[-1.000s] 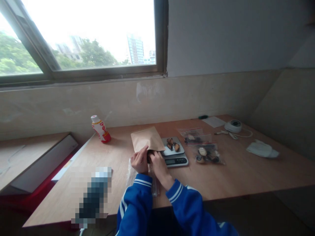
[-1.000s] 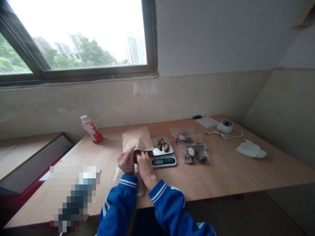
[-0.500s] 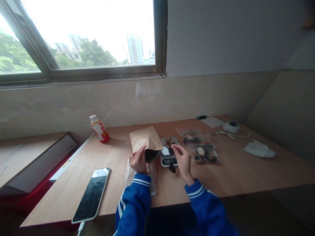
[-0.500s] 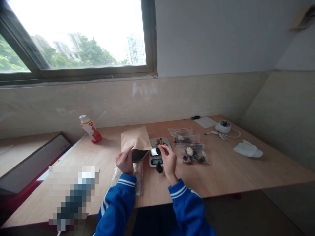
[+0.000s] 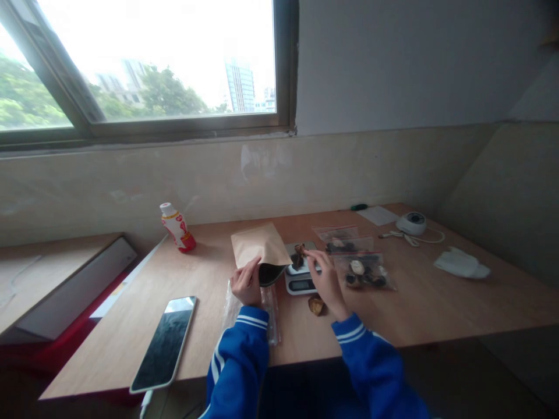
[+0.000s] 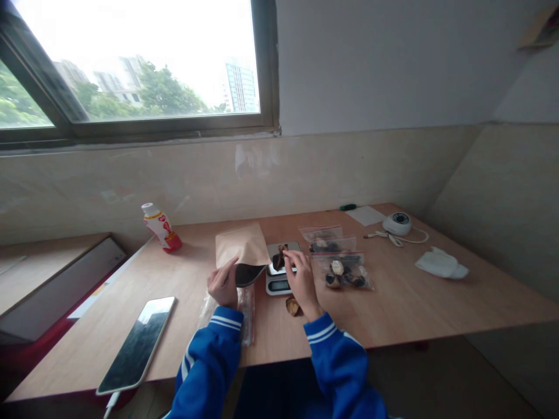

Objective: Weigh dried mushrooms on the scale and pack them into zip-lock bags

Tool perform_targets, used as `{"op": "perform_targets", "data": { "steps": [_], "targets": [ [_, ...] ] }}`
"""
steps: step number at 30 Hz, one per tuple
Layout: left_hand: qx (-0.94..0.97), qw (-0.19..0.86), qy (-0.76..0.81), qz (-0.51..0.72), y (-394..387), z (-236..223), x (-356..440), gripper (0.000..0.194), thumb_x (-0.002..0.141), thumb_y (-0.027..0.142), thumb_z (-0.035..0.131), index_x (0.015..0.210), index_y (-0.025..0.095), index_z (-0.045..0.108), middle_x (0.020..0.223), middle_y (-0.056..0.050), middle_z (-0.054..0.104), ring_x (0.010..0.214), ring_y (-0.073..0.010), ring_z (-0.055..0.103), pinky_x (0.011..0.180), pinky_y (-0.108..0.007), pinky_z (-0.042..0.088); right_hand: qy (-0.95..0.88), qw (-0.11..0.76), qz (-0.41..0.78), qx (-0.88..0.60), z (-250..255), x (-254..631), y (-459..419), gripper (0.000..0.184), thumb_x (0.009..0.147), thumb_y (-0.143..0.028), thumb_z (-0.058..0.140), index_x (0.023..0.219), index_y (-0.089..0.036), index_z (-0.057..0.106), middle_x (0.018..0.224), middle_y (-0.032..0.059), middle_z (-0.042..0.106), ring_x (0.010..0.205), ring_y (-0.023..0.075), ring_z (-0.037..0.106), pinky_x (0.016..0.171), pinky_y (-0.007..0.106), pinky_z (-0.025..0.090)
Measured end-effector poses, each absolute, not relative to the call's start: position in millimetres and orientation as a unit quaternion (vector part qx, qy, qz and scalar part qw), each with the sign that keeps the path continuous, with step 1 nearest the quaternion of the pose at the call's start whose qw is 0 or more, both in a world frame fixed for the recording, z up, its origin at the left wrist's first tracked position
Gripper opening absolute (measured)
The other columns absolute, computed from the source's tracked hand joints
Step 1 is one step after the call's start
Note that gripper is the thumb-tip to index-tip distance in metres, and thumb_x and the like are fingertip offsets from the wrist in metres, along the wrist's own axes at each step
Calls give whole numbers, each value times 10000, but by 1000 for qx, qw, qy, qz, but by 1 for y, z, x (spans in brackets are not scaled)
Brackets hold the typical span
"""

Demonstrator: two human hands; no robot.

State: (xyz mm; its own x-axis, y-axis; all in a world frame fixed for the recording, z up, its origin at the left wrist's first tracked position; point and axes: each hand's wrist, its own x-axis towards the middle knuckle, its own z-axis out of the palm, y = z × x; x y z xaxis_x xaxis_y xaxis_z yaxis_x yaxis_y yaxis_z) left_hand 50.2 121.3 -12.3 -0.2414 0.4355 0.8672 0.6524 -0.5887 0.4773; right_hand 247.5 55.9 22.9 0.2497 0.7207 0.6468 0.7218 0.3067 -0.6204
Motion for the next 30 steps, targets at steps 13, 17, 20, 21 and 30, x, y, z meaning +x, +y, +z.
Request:
{"op": "perform_targets", "data": {
  "steps": [13, 17, 20, 21, 30],
  "targets": [
    [-615, 116, -442, -643, 116, -4, 50, 166, 853, 254, 604, 939, 256, 746, 832, -17, 762, 661, -157, 616, 718, -306, 431, -728, 328, 135, -587, -3, 254, -18, 321, 750, -63, 562, 1022, -219, 629, 1009, 61, 620, 958, 232, 596, 847, 366, 502],
    [-616, 105, -445, -642, 116, -5, 50, 176, 860, 263, 593, 954, 264, 741, 871, -17, 761, 681, -154, 624, 733, -310, 436, -720, 362, 158, -570, 9, 259, -10, 268, 747, -71, 546, 963, -215, 612, 958, 48, 636, 930, 223, 615, 833, 351, 509],
    [-617, 106, -445, -641, 117, -6, 50, 175, 861, 267, 594, 958, 267, 739, 874, -16, 761, 681, -153, 623, 735, -310, 433, -701, 405, 137, -570, 21, 267, 8, 255, 781, -145, 564, 1028, -203, 585, 986, 60, 635, 932, 219, 624, 835, 357, 509],
    [-618, 109, -444, -640, 117, -6, 50, 173, 859, 267, 597, 956, 265, 740, 862, -17, 761, 678, -153, 622, 730, -308, 431, -697, 414, 126, -572, 25, 269, 16, 262, 787, -165, 573, 1047, -195, 576, 993, 66, 636, 935, 221, 625, 836, 362, 508],
    [-621, 125, -438, -638, 117, -6, 49, 167, 854, 231, 602, 952, 248, 736, 843, -18, 759, 687, -153, 621, 724, -300, 419, -712, 386, 34, -586, 18, 265, 68, 114, 810, -115, 555, 896, -161, 614, 1040, 127, 654, 1018, 267, 615, 890, 451, 495]
  ]
}}
